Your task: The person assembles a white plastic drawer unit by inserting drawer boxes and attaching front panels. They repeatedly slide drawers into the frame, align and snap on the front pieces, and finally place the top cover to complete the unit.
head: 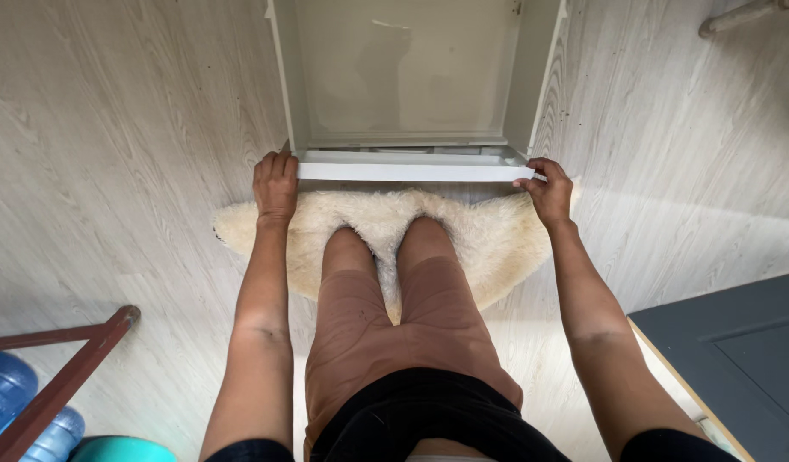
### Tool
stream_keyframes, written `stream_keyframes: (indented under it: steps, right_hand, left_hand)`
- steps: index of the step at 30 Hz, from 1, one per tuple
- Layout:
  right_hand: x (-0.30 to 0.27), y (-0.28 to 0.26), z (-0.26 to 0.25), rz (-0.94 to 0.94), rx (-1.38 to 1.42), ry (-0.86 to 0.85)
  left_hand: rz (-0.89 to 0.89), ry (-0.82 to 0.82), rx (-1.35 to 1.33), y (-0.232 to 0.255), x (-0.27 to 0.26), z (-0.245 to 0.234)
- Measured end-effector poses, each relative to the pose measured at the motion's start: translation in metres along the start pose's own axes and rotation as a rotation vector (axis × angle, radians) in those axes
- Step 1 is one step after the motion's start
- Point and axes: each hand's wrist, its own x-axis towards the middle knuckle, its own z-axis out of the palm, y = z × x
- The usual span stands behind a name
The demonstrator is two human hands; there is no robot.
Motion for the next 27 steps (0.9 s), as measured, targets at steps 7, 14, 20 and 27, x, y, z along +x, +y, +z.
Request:
stream_keyframes:
  steps: [7, 14, 20, 27]
  right_hand:
    - [0.03, -0.002, -0.01, 0.028, 0.163, -0.065]
    - [0.06, -0.006, -0.023, 0.136, 0.094, -0.194]
    - [0.094, -0.03, -0.04, 0.207, 0.01, -0.351]
    - [0.101, -0.043, -0.044, 0.125, -0.101, -0.416]
  left_hand:
    - [-0.031, -0.084, -0.061, 0.005, 0.016, -0.016]
    - [-0.154, -0.12, -0.077, 0.02, 0.035, -0.015]
    - [-0.615, -0.723, -0.481, 0.009, 0.079, -0.039]
    - [-0.465, -0.795, -0.345, 0.002, 0.091, -0.055]
